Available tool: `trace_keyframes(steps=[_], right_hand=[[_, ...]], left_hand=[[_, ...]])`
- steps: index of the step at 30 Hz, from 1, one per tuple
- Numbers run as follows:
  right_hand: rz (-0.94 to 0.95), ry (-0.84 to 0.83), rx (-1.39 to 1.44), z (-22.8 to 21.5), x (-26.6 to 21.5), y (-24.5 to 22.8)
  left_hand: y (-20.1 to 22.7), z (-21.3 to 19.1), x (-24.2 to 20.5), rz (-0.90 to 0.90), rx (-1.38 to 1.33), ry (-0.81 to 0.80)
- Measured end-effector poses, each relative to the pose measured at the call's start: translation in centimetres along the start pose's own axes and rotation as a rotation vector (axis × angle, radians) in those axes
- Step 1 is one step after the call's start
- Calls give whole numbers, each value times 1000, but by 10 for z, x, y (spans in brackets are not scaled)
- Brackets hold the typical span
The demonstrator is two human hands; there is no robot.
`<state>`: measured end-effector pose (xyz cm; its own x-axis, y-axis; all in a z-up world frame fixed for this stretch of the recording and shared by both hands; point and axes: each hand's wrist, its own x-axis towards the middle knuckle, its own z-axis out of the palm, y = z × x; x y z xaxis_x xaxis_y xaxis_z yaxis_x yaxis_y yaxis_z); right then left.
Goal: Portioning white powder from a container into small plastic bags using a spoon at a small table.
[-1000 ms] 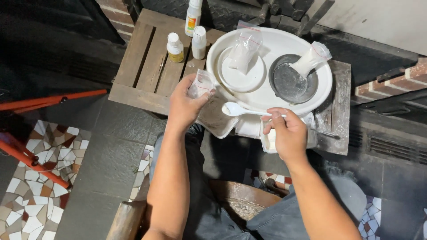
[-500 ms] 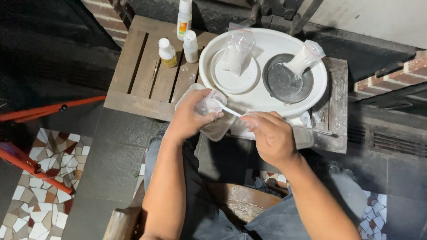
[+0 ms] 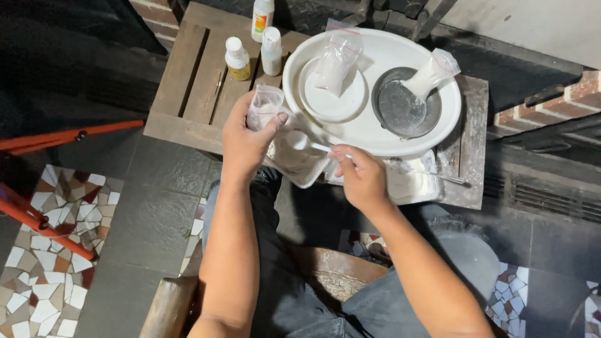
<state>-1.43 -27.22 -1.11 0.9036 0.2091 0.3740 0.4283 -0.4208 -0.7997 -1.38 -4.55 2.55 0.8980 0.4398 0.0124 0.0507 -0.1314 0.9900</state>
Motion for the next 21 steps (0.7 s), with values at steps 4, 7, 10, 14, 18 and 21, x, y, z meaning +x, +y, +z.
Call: trace_keyframes(steps=[4, 7, 10, 14, 18, 21], right_hand=[[127, -76, 17, 28, -6, 14], [-25, 1, -76, 28, -1, 13], [-94, 37, -131, 24, 5, 2], [-150, 39, -125, 35, 8, 11], [106, 19, -117, 41, -4, 17], [264, 49, -25, 30, 3, 6]], left_hand=[[2, 2, -2, -31, 0, -3], [11, 2, -3, 13, -8, -17], [11, 2, -2, 8, 12, -31], [13, -2, 4, 37, 31, -28], [13, -2, 0, 34, 28, -35], [10, -3, 3, 27, 36, -22]])
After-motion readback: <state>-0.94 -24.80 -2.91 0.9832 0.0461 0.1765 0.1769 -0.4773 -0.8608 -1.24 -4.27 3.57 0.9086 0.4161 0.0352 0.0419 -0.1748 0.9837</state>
